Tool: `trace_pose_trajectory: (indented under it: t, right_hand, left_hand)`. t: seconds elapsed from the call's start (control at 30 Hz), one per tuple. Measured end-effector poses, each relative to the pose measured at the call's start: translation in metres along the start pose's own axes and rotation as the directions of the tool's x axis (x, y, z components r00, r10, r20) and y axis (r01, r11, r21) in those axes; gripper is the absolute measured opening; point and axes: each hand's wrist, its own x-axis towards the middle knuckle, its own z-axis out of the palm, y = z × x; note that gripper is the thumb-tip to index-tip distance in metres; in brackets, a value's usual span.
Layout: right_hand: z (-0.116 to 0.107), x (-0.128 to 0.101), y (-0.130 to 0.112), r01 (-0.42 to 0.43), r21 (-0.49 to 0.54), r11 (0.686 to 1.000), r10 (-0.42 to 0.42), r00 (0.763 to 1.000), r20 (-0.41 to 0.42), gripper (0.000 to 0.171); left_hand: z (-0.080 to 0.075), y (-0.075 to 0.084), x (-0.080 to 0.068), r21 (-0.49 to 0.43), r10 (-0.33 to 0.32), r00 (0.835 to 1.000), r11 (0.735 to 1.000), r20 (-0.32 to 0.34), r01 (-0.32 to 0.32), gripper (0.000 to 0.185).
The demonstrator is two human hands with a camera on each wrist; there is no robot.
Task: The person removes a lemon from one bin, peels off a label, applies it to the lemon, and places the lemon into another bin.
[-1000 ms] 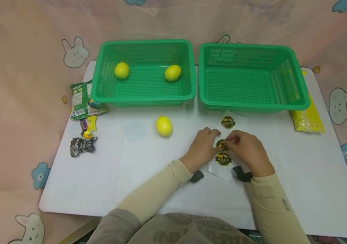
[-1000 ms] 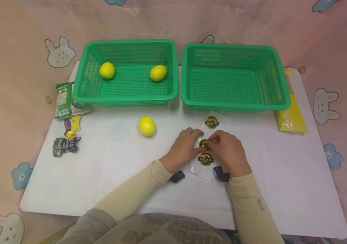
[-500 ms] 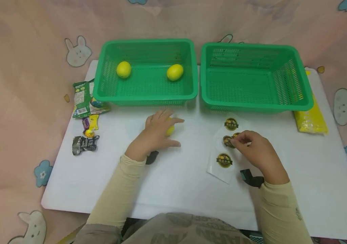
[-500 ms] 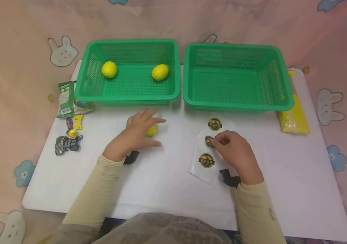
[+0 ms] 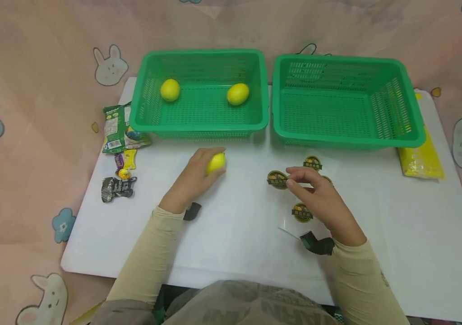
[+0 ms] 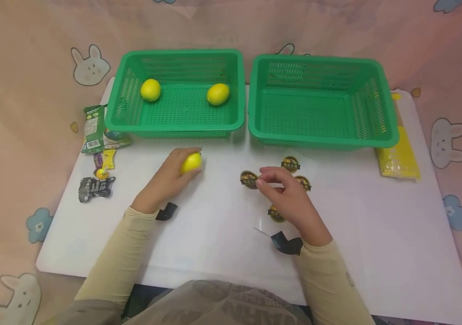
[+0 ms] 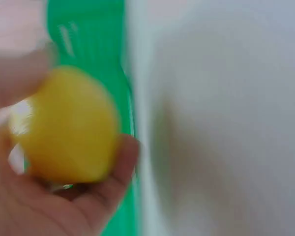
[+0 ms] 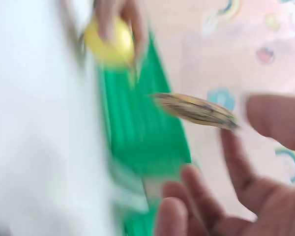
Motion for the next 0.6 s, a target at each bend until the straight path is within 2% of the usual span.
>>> trace_pose_trajectory:
  t: [0.03,0.07,0.1,0.13,0.2,0.23,0.27,0.3,0.33,0.37,0.4,0.5,0.6]
  right_hand:
    - [0.005,0.0,-0.004,0.008,0.077,0.997,-0.009,1.0,0.009,0.034]
    - [0.009,0.0,-0.009,0.002,0.161,0.987,-0.004,1.0,0.015,0.034]
    - [0.014,0.0,-0.014,-0.004,0.236,0.972,0.0,1.0,0.018,0.033]
    - [0.019,0.001,-0.018,-0.006,0.295,0.955,0.001,1.0,0.016,0.031]
    - [0.029,0.004,-0.025,-0.002,0.374,0.928,0.006,1.0,-0.008,0.027]
    - [0.034,0.005,-0.029,0.0,0.397,0.918,0.011,1.0,-0.026,0.025]
    - [0.038,0.008,-0.031,0.004,0.412,0.911,0.016,0.999,-0.045,0.023]
    - [0.042,0.01,-0.033,0.01,0.422,0.907,0.02,0.998,-0.067,0.022]
    - [0.045,0.012,-0.035,0.014,0.425,0.905,0.026,0.996,-0.088,0.021]
    - [0.048,0.014,-0.036,0.021,0.431,0.902,0.03,0.993,-0.111,0.021]
    - [0.051,0.016,-0.036,0.025,0.436,0.9,0.035,0.991,-0.129,0.02]
    - [0.056,0.02,-0.035,0.037,0.43,0.902,0.045,0.983,-0.18,0.022]
    - [0.06,0.022,-0.032,0.069,0.368,0.927,0.025,0.969,-0.244,0.026]
  left_hand:
    - [0.005,0.005,0.0,-0.152,-0.018,0.999,0.988,-0.03,0.013,0.054]
    - [0.011,0.011,0.001,-0.326,-0.034,0.998,0.945,-0.051,0.016,0.052]
    - [0.017,0.019,0.002,-0.507,-0.047,0.997,0.862,-0.061,0.01,0.051]
    - [0.025,0.027,0.003,-0.662,-0.055,0.996,0.749,-0.069,-0.004,0.049]
    - [0.039,0.043,0.004,-0.869,-0.061,0.996,0.494,-0.072,-0.033,0.042]
    - [0.045,0.05,0.005,-0.919,-0.056,0.996,0.391,-0.073,-0.046,0.039]
    - [0.051,0.057,0.005,-0.951,-0.04,0.996,0.304,-0.079,-0.063,0.038]
    - [0.057,0.063,0.005,-0.967,-0.023,0.996,0.242,-0.089,-0.081,0.037]
    - [0.062,0.068,0.004,-0.973,-0.009,0.995,0.21,-0.101,-0.097,0.039]
    - [0.066,0.071,0.004,-0.975,0.009,0.994,0.193,-0.113,-0.112,0.041]
    - [0.069,0.074,0.004,-0.974,0.028,0.992,0.187,-0.123,-0.126,0.043]
    - [0.076,0.077,0.004,-0.963,0.072,0.986,0.213,-0.15,-0.163,0.053]
    - [0.078,0.079,0.003,-0.946,0.087,0.981,0.264,-0.172,-0.19,0.065]
